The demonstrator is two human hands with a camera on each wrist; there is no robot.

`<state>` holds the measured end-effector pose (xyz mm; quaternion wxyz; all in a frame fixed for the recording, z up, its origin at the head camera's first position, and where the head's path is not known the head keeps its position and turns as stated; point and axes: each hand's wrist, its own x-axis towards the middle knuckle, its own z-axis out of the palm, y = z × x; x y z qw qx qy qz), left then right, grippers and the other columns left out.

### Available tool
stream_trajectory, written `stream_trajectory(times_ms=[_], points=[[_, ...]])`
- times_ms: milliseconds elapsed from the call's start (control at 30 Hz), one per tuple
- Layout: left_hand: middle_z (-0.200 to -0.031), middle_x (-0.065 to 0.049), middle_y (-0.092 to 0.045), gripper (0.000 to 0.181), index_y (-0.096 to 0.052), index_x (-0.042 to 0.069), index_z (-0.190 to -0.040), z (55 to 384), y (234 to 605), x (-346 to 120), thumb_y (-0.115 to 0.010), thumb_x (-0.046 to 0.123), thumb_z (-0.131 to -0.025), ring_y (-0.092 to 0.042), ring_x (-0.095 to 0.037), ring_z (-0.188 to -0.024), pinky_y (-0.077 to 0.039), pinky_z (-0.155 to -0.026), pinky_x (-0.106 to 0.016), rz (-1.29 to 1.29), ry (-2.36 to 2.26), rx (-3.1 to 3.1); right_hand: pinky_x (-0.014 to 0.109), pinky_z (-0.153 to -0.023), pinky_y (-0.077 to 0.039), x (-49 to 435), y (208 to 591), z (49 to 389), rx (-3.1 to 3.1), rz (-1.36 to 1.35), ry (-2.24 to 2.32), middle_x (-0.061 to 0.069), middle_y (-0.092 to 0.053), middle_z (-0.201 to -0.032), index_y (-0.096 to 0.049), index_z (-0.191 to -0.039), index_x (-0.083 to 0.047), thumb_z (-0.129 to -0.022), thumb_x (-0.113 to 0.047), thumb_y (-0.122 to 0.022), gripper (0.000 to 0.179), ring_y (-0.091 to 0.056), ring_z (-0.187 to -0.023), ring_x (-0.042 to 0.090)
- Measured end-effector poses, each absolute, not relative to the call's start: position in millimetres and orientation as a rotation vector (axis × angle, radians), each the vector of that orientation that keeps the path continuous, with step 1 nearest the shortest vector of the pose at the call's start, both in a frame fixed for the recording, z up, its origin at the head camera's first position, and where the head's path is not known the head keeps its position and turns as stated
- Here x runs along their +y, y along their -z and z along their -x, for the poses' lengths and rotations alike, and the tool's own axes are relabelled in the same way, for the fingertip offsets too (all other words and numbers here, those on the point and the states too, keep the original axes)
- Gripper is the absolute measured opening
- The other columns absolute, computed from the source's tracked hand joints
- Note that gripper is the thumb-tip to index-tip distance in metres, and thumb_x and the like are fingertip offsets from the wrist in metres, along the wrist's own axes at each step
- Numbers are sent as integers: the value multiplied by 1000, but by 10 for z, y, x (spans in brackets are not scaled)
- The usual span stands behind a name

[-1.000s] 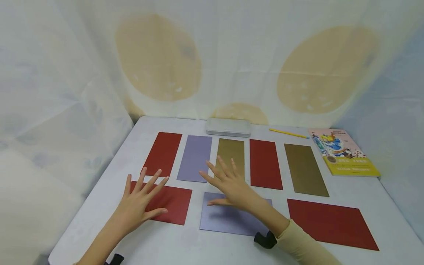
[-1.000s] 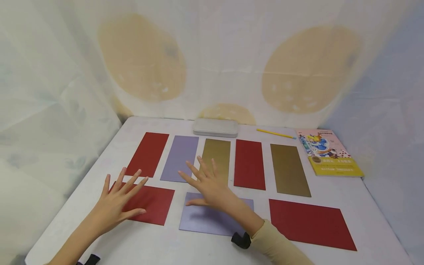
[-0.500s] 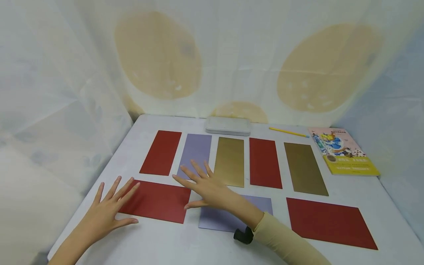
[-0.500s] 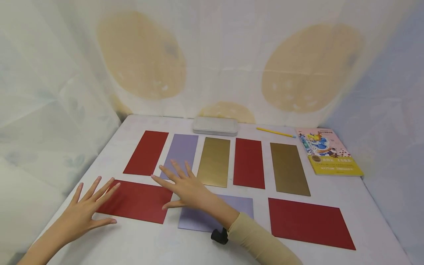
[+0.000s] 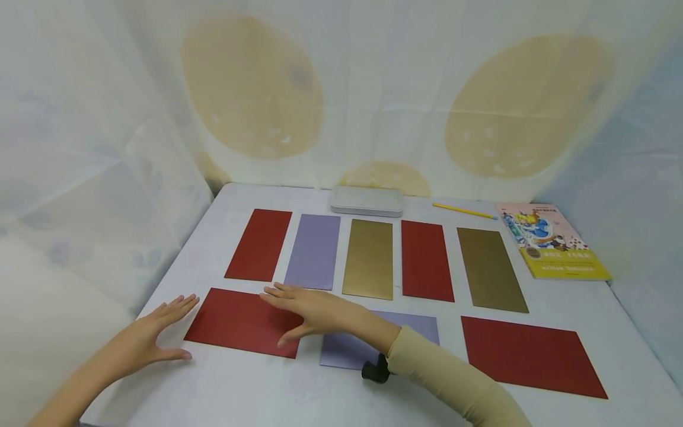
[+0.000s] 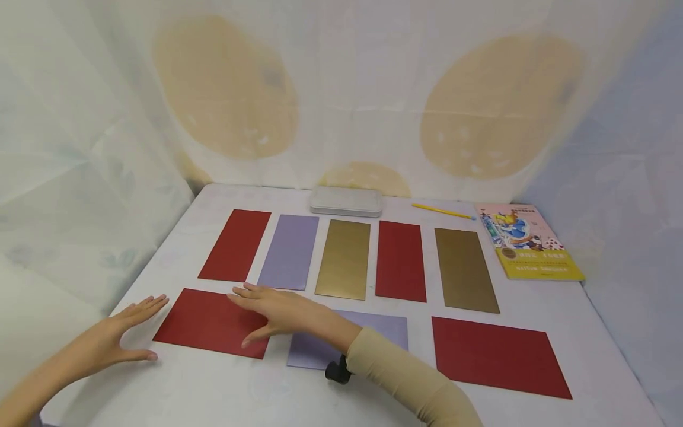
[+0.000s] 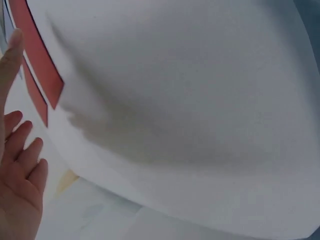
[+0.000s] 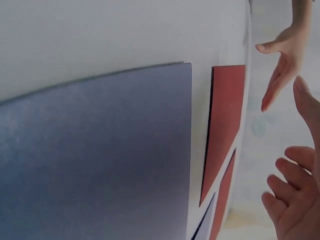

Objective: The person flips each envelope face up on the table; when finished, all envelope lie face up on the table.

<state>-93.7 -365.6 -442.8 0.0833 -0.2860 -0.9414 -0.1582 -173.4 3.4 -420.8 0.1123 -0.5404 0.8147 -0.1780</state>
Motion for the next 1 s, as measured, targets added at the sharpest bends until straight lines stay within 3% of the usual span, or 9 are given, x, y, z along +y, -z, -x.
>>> stream_trajectory(times_ms=[133,267,400,533,600,767,833,900,1000], points=[[-140,-9,-52,94,-46,13,-145,1016,4484,-3671,-83,50,-66,-32,7,-132,-20,-98,0,822,648,-2865,22,-111,-23,9,4261,1811,2269,1520,620,-5,-29,-155,-30,-152,-13,-85,-47,-70,85,-23,-141,4],[-137,-11,-55,95,-49,12,-143,1088,4554,-3687,-84,51,-64,-34,10,-129,-23,-95,1,791,698,-2861,20,-108,-28,35,4323,1883,2193,1442,687,-6,-39,-150,-37,-149,-13,-85,-42,-72,79,-33,-135,1],[-135,-14,-56,96,-51,13,-141,1144,4599,-3719,-86,51,-60,-47,-16,-130,-19,-95,1,723,696,-2873,19,-105,-32,84,4382,1930,2183,1386,684,-6,-44,-146,-41,-147,-14,-84,-41,-74,76,-37,-133,2],[-137,-17,-54,96,-50,14,-142,1180,4653,-3733,-86,50,-61,-49,-44,-121,-15,-96,2,695,744,-2916,18,-104,-32,116,4422,1944,2201,1402,632,-3,-46,-145,-44,-146,-12,-85,-40,-74,73,-38,-133,4],[-137,-17,-53,94,-50,14,-142,1185,4687,-3739,-86,50,-62,-47,-38,-127,-15,-96,2,696,756,-2921,19,-106,-31,120,4438,1943,2206,1424,608,-1,-46,-145,-44,-145,-10,-86,-38,-73,71,-38,-134,5],[-137,-16,-53,85,-53,10,-139,1191,4762,-3752,-85,43,-68,-31,0,-136,-16,-101,-2,757,759,-2863,18,-107,-28,108,4468,1934,2223,1479,563,1,-46,-145,-45,-144,-8,-90,-36,-69,65,-37,-135,7],[-136,-16,-54,82,-54,8,-137,1200,4772,-3747,-86,40,-69,-29,5,-135,-17,-102,-3,788,755,-2835,18,-107,-28,106,4465,1930,2231,1478,555,0,-46,-145,-46,-144,-8,-90,-34,-69,64,-37,-135,8],[-135,-16,-55,79,-56,7,-136,1209,4769,-3735,-86,38,-70,-34,0,-135,-17,-102,-3,806,733,-2816,18,-107,-28,107,4459,1927,2240,1468,547,0,-46,-145,-46,-144,-8,-90,-33,-70,63,-37,-135,7],[-132,-15,-58,74,-59,7,-133,1208,4739,-3711,-85,38,-71,-48,-20,-129,-19,-99,-1,801,662,-2819,19,-107,-29,111,4454,1923,2240,1453,548,-1,-46,-145,-46,-144,-9,-90,-31,-70,63,-37,-135,7]])
